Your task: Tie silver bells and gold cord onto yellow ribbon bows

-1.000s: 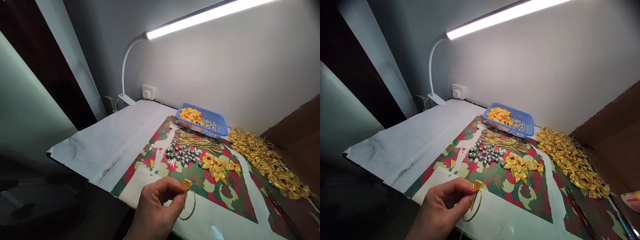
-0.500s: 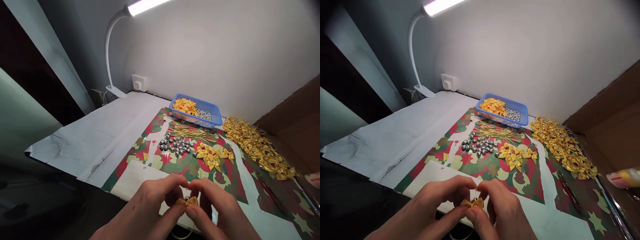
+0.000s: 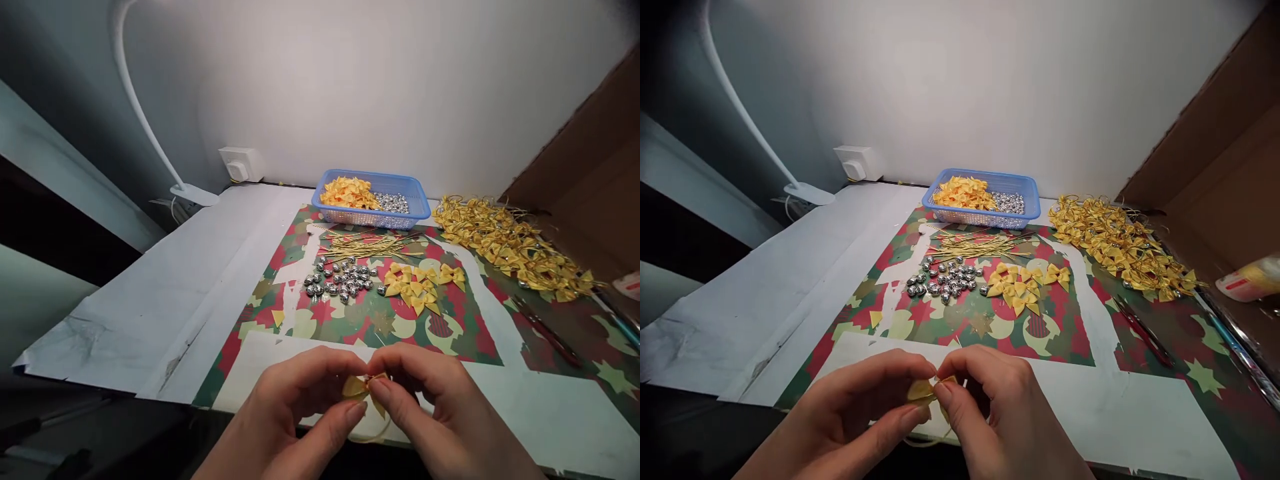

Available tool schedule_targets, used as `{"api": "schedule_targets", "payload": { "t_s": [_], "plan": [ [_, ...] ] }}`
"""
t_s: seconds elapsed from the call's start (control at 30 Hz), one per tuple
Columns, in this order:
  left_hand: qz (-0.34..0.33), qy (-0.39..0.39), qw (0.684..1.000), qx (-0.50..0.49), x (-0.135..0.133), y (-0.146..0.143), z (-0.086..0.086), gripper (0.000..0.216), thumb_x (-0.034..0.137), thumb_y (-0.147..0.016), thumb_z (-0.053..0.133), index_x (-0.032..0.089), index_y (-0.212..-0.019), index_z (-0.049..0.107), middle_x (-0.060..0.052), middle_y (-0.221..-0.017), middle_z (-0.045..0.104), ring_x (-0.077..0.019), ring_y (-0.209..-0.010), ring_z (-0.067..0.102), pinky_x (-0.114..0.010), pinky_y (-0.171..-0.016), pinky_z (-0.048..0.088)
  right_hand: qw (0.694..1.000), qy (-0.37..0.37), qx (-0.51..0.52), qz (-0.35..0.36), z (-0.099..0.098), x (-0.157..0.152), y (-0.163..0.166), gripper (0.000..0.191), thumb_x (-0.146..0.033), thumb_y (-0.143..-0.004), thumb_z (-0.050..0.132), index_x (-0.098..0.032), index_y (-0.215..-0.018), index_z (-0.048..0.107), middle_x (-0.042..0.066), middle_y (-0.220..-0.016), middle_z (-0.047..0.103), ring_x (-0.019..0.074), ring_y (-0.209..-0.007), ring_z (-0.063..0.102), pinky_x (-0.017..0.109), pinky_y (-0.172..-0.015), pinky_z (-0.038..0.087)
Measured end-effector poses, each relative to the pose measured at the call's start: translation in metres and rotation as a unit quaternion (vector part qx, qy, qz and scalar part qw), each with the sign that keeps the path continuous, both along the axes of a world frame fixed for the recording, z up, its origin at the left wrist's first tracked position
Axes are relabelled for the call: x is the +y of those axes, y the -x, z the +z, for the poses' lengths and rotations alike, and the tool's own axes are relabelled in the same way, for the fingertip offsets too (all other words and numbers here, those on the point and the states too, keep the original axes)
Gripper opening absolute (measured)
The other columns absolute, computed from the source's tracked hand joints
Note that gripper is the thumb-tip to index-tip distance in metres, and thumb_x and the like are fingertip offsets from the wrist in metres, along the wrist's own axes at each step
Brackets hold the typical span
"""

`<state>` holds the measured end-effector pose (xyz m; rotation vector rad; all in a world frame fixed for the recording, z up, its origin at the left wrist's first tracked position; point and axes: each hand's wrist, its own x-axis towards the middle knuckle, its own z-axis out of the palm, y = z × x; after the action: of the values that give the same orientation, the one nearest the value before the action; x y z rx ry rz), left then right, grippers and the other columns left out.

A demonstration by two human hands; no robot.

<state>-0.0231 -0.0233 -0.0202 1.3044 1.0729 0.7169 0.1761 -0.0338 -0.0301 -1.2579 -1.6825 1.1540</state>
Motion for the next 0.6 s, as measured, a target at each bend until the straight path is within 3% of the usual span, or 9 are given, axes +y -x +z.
{"api": "schedule_targets", "payload": {
  "t_s": [0.17,0.43,0.6],
  "plan": [
    [-0.009,-0.003,1.000,0.010,0.0060,-0.0071,0.0068,0.011,0.027,-0.090,0.071,0.028,-0.098,0.078,-0.001,-0.084,0.079,-0.0209,-0.079,0.074,-0.023,-0.071,0.061,1.000,0.001,0.026,0.014,-0.0003,0.0002,-0.0018,0.017,-0.024,-0.097,0.049,-0.025,-0.092,0.066,-0.004,-0.078,0.067,0.0109,-0.067,0.058,0.021,-0.055,0.039],
    [0.014,0.030,0.999,-0.026,0.0091,-0.0102,0.0086,0.012,0.024,-0.084,0.077,0.028,-0.095,0.081,0.000,-0.083,0.081,-0.0213,-0.079,0.075,-0.023,-0.071,0.061,1.000,0.001,0.014,0.006,-0.0007,0.0013,-0.0021,0.017,-0.024,-0.097,0.049,-0.022,-0.087,0.062,-0.003,-0.072,0.060,0.0112,-0.063,0.054,0.022,-0.051,0.036],
    [0.032,0.036,0.999,-0.025,0.0073,-0.0100,0.0081,0.005,0.023,-0.083,0.078,0.022,-0.086,0.081,-0.002,-0.077,0.080,-0.0196,-0.071,0.075,-0.022,-0.068,0.061,0.995,-0.063,0.021,-0.071,-0.0013,-0.0020,-0.0050,0.014,-0.022,-0.096,0.054,-0.028,-0.103,0.065,-0.004,-0.080,0.067,0.0094,-0.062,0.059,0.017,-0.054,0.045]
  ]
}}
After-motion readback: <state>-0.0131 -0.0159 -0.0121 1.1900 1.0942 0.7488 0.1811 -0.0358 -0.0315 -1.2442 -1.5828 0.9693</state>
